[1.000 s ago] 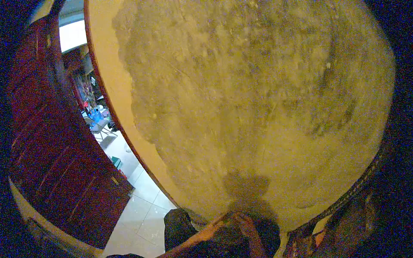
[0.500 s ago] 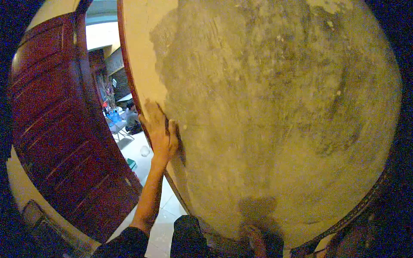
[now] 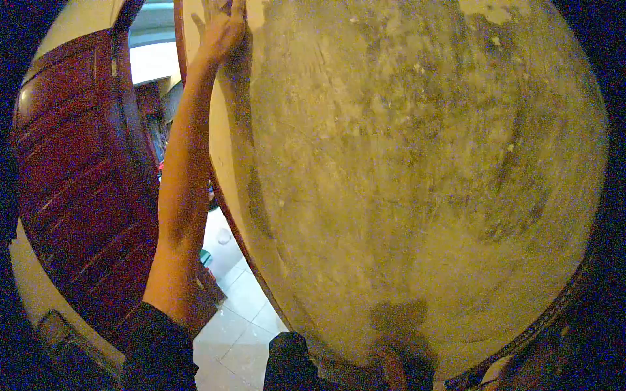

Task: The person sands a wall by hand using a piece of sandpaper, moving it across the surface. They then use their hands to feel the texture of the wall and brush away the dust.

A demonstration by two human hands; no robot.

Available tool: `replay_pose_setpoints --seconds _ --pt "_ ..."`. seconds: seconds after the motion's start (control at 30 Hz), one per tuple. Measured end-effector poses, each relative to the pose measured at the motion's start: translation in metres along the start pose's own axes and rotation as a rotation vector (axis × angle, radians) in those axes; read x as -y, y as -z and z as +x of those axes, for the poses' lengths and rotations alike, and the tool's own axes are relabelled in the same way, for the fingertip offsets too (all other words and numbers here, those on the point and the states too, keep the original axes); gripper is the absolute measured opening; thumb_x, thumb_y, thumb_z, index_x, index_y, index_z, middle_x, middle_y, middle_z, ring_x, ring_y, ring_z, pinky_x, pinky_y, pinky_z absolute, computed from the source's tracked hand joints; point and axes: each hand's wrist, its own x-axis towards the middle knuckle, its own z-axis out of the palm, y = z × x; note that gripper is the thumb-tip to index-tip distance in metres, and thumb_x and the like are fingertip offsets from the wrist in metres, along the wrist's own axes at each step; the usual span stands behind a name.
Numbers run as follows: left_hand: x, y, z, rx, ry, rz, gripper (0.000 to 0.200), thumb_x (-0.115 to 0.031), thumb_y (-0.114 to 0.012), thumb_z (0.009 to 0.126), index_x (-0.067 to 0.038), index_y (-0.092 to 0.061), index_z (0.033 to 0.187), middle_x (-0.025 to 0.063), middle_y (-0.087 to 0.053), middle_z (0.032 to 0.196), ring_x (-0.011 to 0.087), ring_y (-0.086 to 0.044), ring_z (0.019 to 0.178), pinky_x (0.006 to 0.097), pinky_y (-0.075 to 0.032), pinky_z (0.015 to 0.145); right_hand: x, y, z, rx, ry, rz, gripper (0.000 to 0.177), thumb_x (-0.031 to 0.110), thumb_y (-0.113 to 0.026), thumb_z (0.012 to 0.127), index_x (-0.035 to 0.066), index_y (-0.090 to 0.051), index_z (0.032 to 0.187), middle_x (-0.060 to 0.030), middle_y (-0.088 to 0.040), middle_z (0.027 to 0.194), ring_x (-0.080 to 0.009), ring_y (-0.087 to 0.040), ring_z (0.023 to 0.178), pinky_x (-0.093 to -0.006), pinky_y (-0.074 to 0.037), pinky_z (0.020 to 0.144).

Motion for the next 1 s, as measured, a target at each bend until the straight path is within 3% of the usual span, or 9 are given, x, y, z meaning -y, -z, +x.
replay_pose_setpoints --seconds 0.13,0.27,0.33,0.37,0.47,0.6,0.73,0.8,1.0 --pt "-0.028 0.032 -0.081 -0.152 0.040 -0.547 0.058 -0.037 -0.032 0.100 -0.001 -0.029 0.145 0.0265 -0.012 0.154 0.0406 -0.008 0.144 0.0589 0.001 0.114 0.010 -0.007 -0.002 0.005 0.028 -0.035 0.024 0.022 -0.057 0.093 0.001 -0.062 0.104 -0.0136 -0.065 0.103 -0.0296 -0.064 0.092 -0.0431 -0.052 0.080" --pt "-0.053 0.055 -0.190 -0.038 -0.001 -0.447 0.059 -0.035 -0.037 0.099 -0.003 -0.025 0.147 0.0234 -0.011 0.156 0.0383 -0.007 0.145 0.0592 0.000 0.113 0.018 -0.015 -0.007 -0.017 0.075 -0.033 0.021 0.021 -0.059 0.091 0.002 -0.063 0.100 -0.0119 -0.066 0.099 -0.0284 -0.064 0.089 -0.0420 -0.052 0.078" --pt "-0.054 0.054 -0.190 0.004 0.009 -0.430 0.060 -0.035 -0.039 0.100 -0.005 -0.023 0.149 0.0211 -0.011 0.156 0.0365 -0.007 0.145 0.0593 0.000 0.113 0.032 -0.028 -0.012 -0.063 0.167 -0.112 0.020 0.021 -0.061 0.090 0.003 -0.064 0.098 -0.0111 -0.066 0.096 -0.0278 -0.064 0.087 -0.0415 -0.051 0.078" --pt "-0.054 0.049 -0.179 -0.031 0.009 -0.427 0.058 -0.035 -0.038 0.100 -0.005 -0.025 0.148 0.0220 -0.011 0.156 0.0369 -0.006 0.145 0.0594 -0.001 0.113 0.047 -0.027 -0.013 -0.038 0.252 -0.611 0.017 0.020 -0.061 0.089 0.004 -0.065 0.094 -0.0095 -0.066 0.092 -0.0265 -0.063 0.083 -0.0401 -0.050 0.076" --pt "-0.042 0.032 -0.123 -0.068 -0.008 -0.343 0.056 -0.035 -0.035 0.100 -0.004 -0.029 0.146 0.0251 -0.011 0.155 0.0395 -0.005 0.145 0.0605 -0.002 0.113 0.131 -0.074 -0.048 -0.170 0.492 -0.642 0.013 0.017 -0.059 0.089 0.006 -0.065 0.091 -0.0077 -0.066 0.090 -0.0264 -0.060 0.080 -0.0404 -0.047 0.078" --pt "-0.020 0.018 -0.013 -0.012 0.082 -0.348 0.055 -0.039 -0.026 0.100 -0.008 -0.028 0.146 0.0292 -0.007 0.153 0.0442 -0.004 0.143 0.0653 -0.004 0.110 0.263 -0.107 -0.071 -0.460 1.074 -0.972 0.024 0.026 -0.054 0.091 0.006 -0.065 0.096 -0.0169 -0.058 0.116 -0.0360 -0.049 0.114 -0.0501 -0.038 0.096" --pt "-0.014 0.018 -0.014 -0.005 0.037 -0.365 0.065 -0.043 -0.020 0.101 0.003 -0.017 0.147 0.0304 -0.003 0.154 0.0421 0.000 0.144 0.0602 -0.003 0.113 0.326 -0.095 -0.059 -0.789 1.253 -1.057 0.057 0.038 -0.045 0.094 0.000 -0.042 0.136 -0.0268 -0.027 0.148 -0.0439 -0.019 0.139 -0.0548 -0.013 0.113" --pt "-0.024 0.033 -0.064 -0.132 -0.080 -0.465 0.046 -0.034 -0.032 0.100 -0.011 -0.039 0.140 0.0295 -0.013 0.153 0.0475 -0.008 0.142 0.0680 -0.010 0.109 0.355 -0.097 -0.057 -0.806 1.171 -1.169 0.061 0.038 -0.043 0.095 0.001 -0.033 0.142 -0.0267 -0.020 0.151 -0.0453 -0.013 0.141 -0.0562 -0.010 0.113" --pt "-0.042 0.050 -0.155 0.061 0.007 -0.428 0.056 -0.038 -0.031 0.100 -0.001 -0.037 0.141 0.0284 -0.001 0.155 0.0443 -0.001 0.144 0.0610 -0.003 0.113 0.302 -0.082 -0.025 -0.900 0.980 -1.479 0.068 0.036 -0.041 0.095 -0.001 -0.021 0.148 -0.0280 -0.009 0.154 -0.0486 -0.004 0.142 -0.0607 -0.001 0.112"
